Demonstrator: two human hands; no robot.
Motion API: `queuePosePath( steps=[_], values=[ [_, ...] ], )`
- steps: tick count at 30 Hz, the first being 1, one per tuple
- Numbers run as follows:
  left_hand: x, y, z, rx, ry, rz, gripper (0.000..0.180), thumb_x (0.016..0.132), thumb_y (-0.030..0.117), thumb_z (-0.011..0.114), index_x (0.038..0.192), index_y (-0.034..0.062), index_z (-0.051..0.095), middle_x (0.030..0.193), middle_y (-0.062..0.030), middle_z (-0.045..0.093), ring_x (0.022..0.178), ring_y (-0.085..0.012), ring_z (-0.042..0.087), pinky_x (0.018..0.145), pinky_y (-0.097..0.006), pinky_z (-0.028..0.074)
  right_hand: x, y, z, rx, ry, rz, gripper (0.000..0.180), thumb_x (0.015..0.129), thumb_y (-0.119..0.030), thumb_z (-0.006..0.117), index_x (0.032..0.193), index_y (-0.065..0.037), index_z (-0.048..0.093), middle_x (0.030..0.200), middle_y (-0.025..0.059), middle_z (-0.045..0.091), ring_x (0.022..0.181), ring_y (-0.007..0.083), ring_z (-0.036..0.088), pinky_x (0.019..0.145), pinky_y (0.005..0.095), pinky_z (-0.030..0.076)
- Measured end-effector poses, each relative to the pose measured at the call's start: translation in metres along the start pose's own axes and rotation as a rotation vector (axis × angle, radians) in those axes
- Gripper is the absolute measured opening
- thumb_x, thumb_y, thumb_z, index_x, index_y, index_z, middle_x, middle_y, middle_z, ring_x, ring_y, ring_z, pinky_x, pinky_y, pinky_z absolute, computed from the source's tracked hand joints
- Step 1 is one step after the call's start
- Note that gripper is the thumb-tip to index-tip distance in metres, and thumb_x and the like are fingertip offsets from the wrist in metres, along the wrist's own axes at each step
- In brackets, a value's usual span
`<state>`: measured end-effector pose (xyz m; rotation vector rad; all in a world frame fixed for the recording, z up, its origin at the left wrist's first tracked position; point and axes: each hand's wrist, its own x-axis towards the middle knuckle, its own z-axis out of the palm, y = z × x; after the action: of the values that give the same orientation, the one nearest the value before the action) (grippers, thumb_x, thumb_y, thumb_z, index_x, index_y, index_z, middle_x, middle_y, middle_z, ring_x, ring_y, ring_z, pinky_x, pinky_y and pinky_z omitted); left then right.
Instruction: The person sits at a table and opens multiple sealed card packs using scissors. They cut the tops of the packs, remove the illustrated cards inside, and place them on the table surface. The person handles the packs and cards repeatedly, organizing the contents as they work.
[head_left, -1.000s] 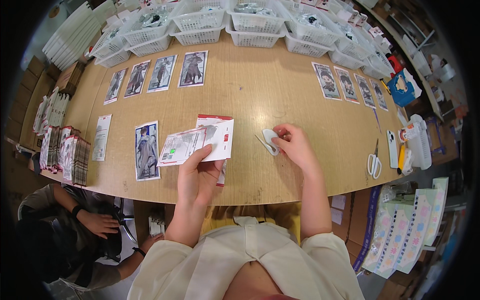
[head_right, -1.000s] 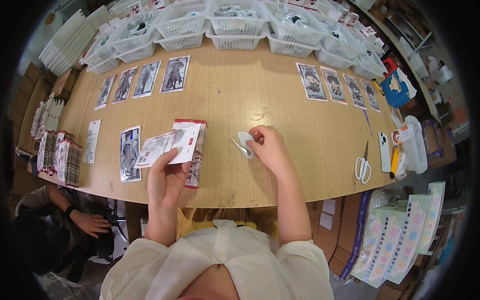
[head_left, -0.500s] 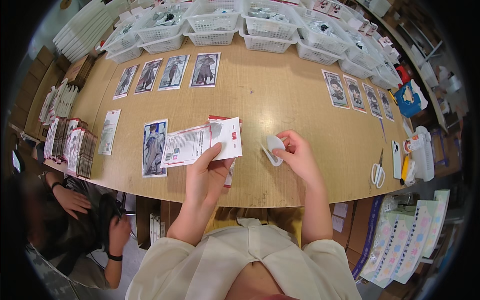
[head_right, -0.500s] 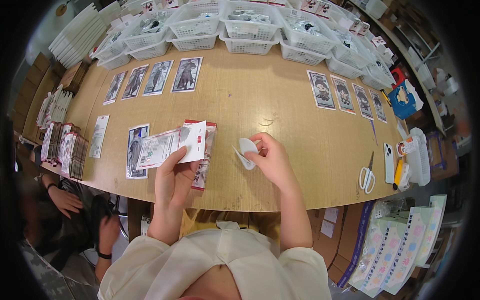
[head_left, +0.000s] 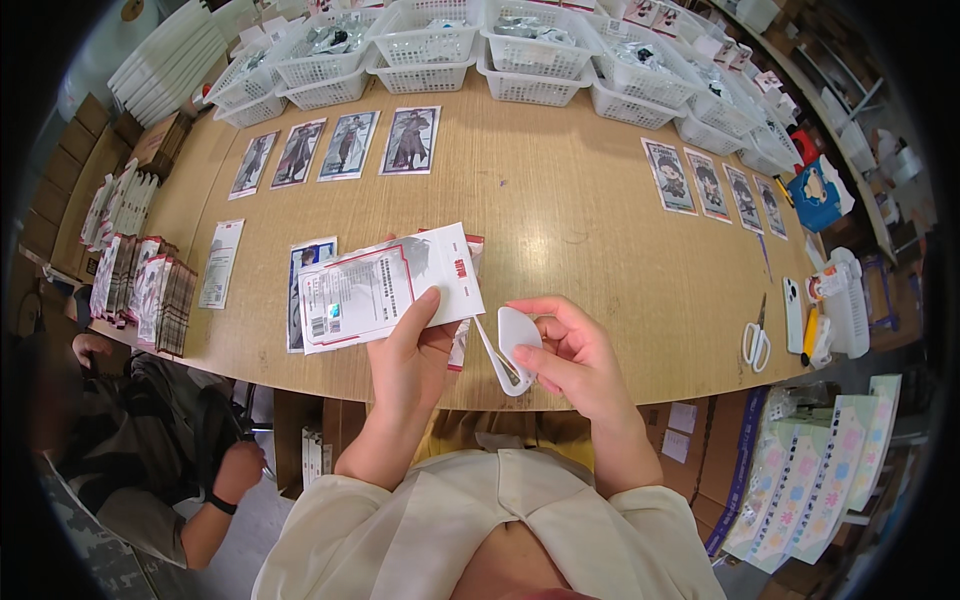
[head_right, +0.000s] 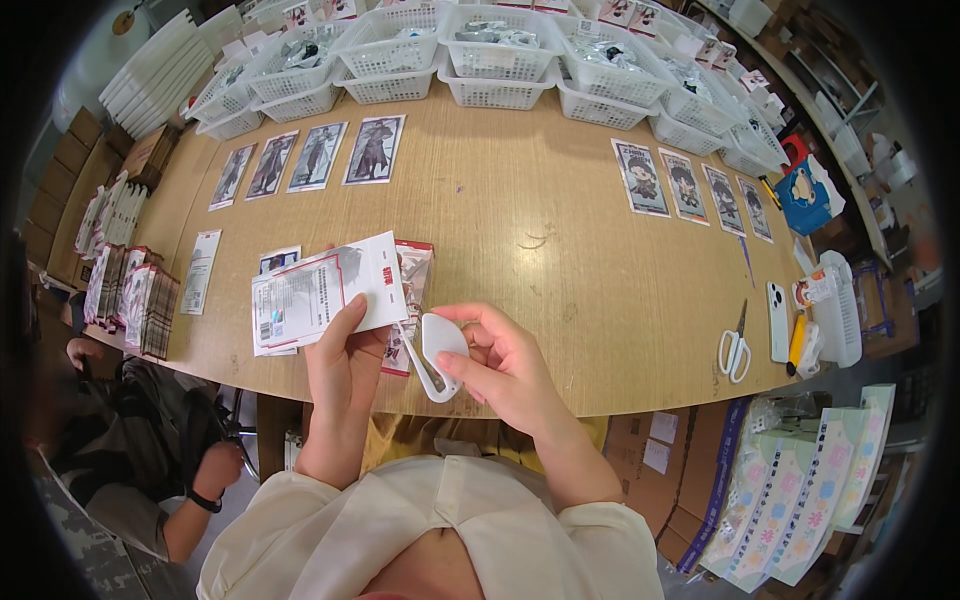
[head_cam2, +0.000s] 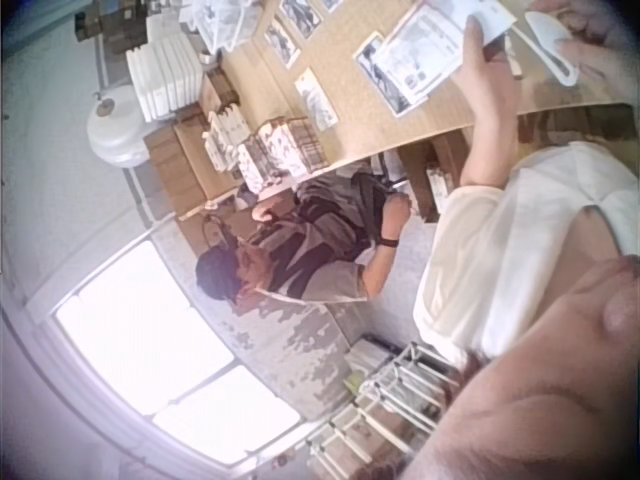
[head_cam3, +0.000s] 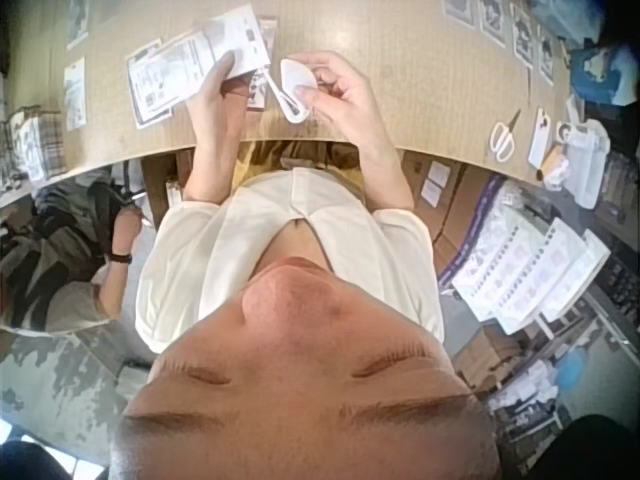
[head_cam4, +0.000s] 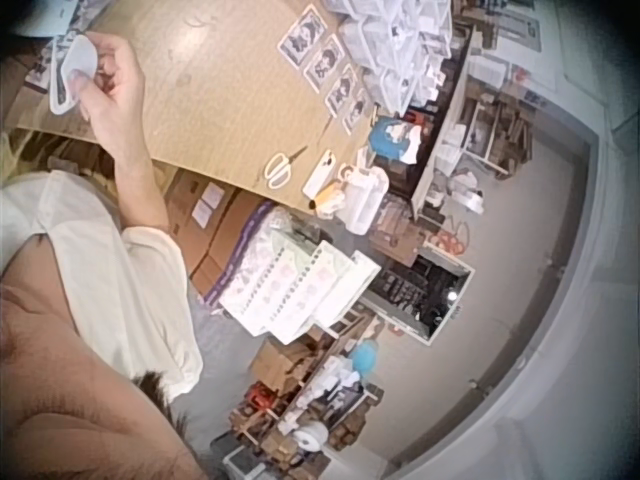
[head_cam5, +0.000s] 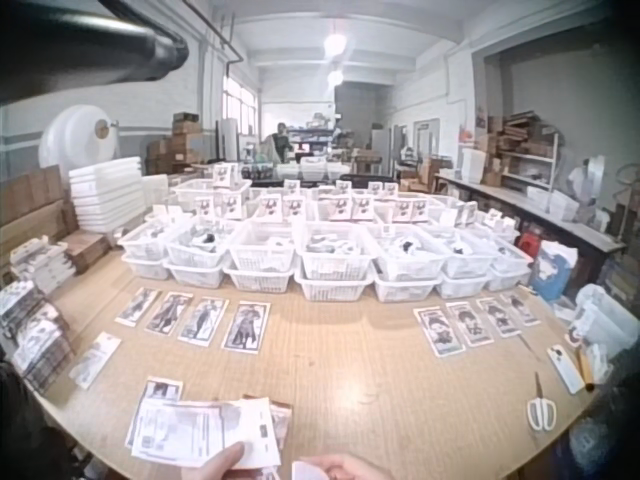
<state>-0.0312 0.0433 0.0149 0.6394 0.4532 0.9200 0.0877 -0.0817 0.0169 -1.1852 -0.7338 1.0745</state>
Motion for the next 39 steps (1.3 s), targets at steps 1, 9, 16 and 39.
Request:
queuePosePath(
  steps=[1, 9, 16, 39],
  values=[
    [-0.001, 0.0, 0.0, 0.005, -0.003, 0.004, 0.055, 0.085, -0.005, 0.046, 0.136, 0.0076, 0.03, 0.124, -0.0145, 0.047, 0.105, -0.0257, 0.056, 0.085, -0.038, 0.05, 0.0, 0.0, 0.0, 0.011, 0.017, 0.0, 0.034, 0.085, -0.006, 0.059, 0.117, -0.003, 0.049, 0.081, 0.0032, 0.061, 0.052, 0.0013, 0.042, 0.043, 0.0172, 0.031],
    [-0.003, -0.001, 0.003, -0.027, -0.002, 0.018, 0.057, 0.084, -0.006, 0.046, 0.136, 0.0093, 0.03, 0.124, -0.013, 0.047, 0.106, -0.0236, 0.055, 0.085, -0.038, 0.05, -0.008, -0.004, 0.002, 0.016, 0.014, 0.037, 0.032, 0.085, -0.005, 0.059, 0.115, -0.003, 0.048, 0.077, 0.0034, 0.061, 0.05, 0.0017, 0.041, 0.042, 0.0176, 0.03],
    [-0.006, -0.003, 0.0, 0.017, -0.005, 0.03, 0.052, 0.085, -0.004, 0.047, 0.133, 0.0057, 0.033, 0.121, -0.0136, 0.049, 0.105, -0.023, 0.055, 0.084, -0.037, 0.051, -0.007, 0.0, -0.001, 0.008, 0.021, 0.044, 0.031, 0.085, -0.006, 0.059, 0.114, -0.003, 0.049, 0.076, 0.0034, 0.061, 0.049, 0.0024, 0.041, 0.042, 0.018, 0.03],
    [-0.013, -0.018, 0.0, -0.039, 0.062, -0.067, 0.041, 0.086, 0.004, 0.055, 0.124, 0.0041, 0.04, 0.112, -0.0095, 0.054, 0.094, -0.0188, 0.06, 0.074, -0.033, 0.054, -0.008, 0.015, 0.009, -0.072, 0.159, -0.174, 0.028, 0.089, -0.007, 0.054, 0.115, -0.001, 0.047, 0.073, -0.0008, 0.058, 0.063, 0.0007, 0.048, 0.054, 0.0171, 0.038]
  ],
)
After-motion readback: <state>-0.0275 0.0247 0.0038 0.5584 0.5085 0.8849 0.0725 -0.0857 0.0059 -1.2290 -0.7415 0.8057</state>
